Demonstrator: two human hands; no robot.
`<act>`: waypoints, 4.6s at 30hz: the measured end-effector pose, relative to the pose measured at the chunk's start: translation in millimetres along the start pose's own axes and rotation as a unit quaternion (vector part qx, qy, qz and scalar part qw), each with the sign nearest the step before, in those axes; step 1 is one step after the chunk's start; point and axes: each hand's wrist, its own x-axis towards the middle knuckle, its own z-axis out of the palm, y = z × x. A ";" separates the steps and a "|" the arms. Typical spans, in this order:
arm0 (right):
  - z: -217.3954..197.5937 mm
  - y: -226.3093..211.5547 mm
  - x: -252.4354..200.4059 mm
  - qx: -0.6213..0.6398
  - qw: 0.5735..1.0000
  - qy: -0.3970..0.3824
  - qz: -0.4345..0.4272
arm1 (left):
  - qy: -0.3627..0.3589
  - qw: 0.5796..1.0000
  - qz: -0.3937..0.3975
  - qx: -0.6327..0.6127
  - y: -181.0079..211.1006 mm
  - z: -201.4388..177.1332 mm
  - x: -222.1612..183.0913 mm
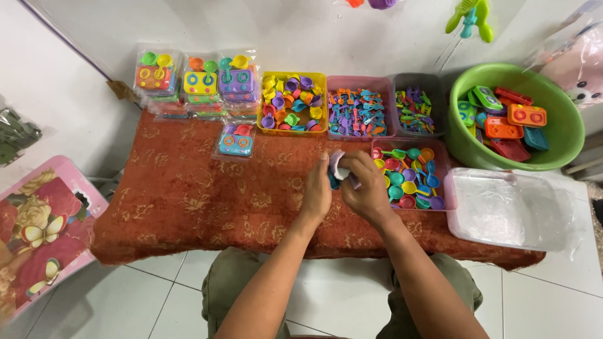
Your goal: Cleaning small plastic toy pieces with a cloth and sorting them into different containers.
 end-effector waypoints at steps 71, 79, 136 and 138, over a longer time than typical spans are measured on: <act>-95.7 340.9 28.7 -0.299 0.832 -0.234 0.404 | 0.166 0.870 -0.343 -0.314 64.7 14.7 12.6; -104.7 348.0 22.9 -0.239 0.876 -0.143 0.395 | 0.169 0.874 -0.331 -0.312 74.3 13.0 6.0; -18.6 -14.0 37.7 -0.046 0.993 -0.078 -0.075 | 0.080 0.880 -0.295 -0.363 18.5 -2.8 14.9; -20.2 -20.7 30.6 -0.122 0.983 -0.083 -0.109 | 0.025 0.894 -0.307 -0.324 15.2 -8.7 15.7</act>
